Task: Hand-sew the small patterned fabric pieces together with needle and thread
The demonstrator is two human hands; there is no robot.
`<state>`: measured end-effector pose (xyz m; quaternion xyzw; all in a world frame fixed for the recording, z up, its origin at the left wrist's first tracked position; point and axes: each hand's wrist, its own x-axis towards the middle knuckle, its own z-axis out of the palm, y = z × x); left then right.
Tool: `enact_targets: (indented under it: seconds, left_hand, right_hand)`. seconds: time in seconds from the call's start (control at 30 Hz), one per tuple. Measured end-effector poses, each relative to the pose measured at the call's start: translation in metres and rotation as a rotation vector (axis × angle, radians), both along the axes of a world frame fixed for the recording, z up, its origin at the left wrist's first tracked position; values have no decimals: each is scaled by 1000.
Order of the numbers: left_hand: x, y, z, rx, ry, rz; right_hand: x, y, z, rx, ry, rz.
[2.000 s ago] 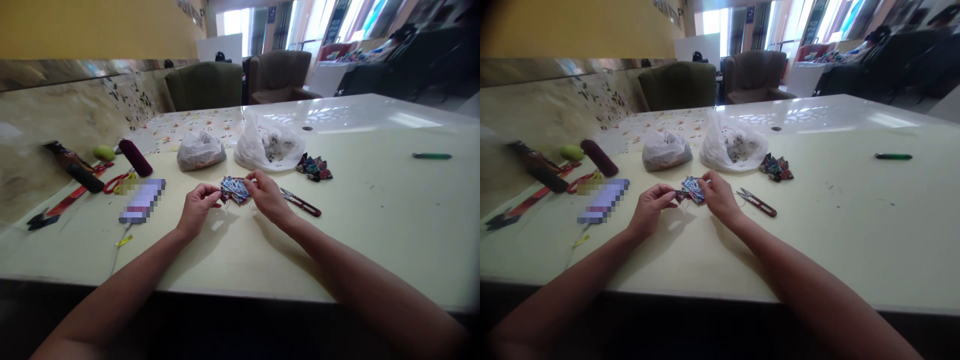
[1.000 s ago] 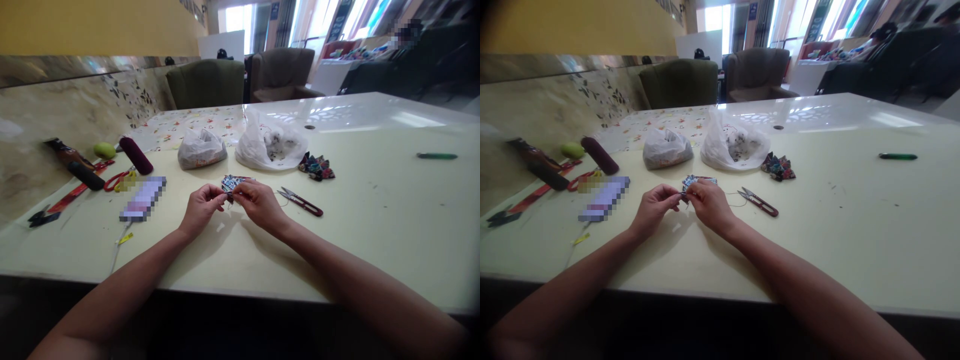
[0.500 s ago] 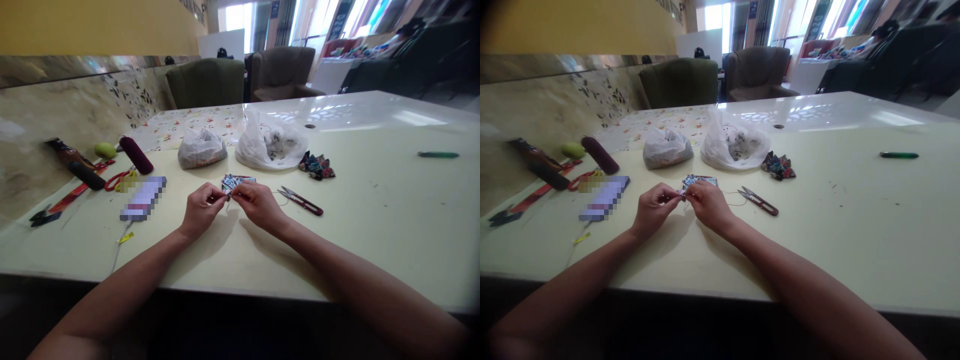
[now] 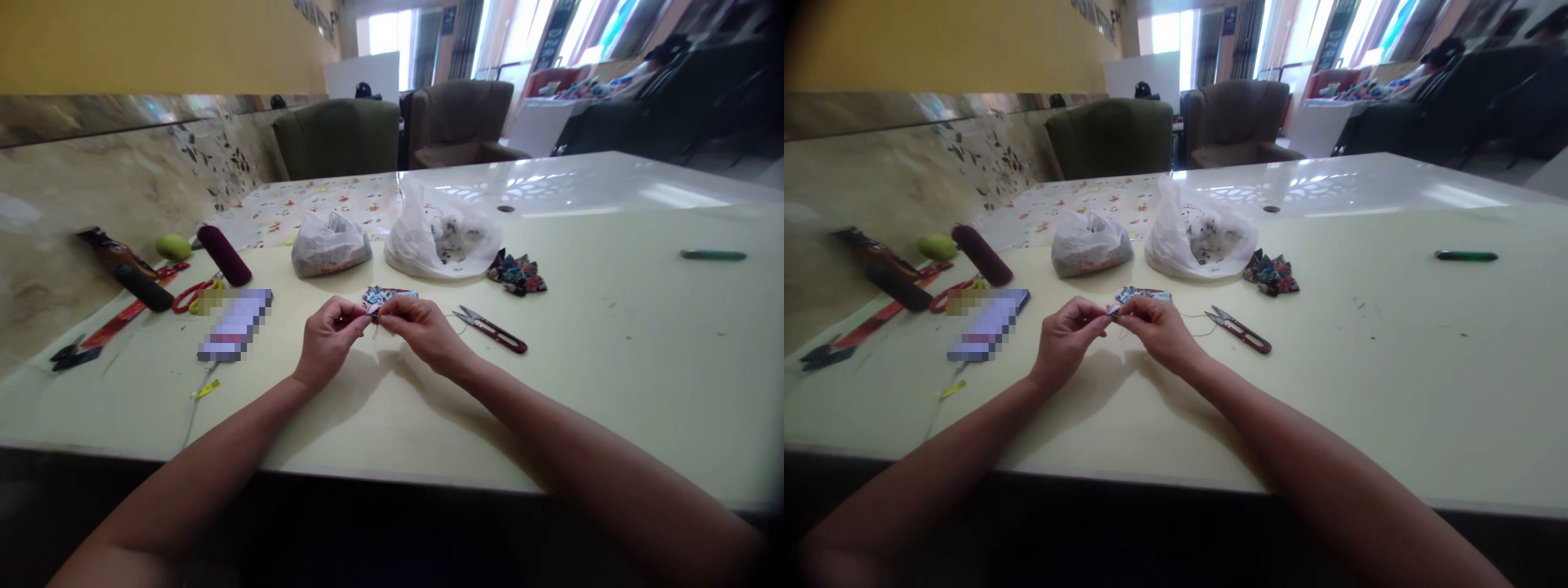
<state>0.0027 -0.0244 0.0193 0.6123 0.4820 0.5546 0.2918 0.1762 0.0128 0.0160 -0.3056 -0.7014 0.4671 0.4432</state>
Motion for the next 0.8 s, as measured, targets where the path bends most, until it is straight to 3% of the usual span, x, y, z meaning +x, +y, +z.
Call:
enact_targets:
  seconds: [0.2,0.4,0.8]
  left_hand:
    - [-2,2,0,-47,-3,-84]
    - [-4,3,1,-67,26,-138]
    - [-3,5,-2,-239,-154,-341]
  right_hand:
    - [7,3,5,224,-154,-79]
    - [16,8,10,374,-267,-61]
    - [23,18,9,192,-180,158]
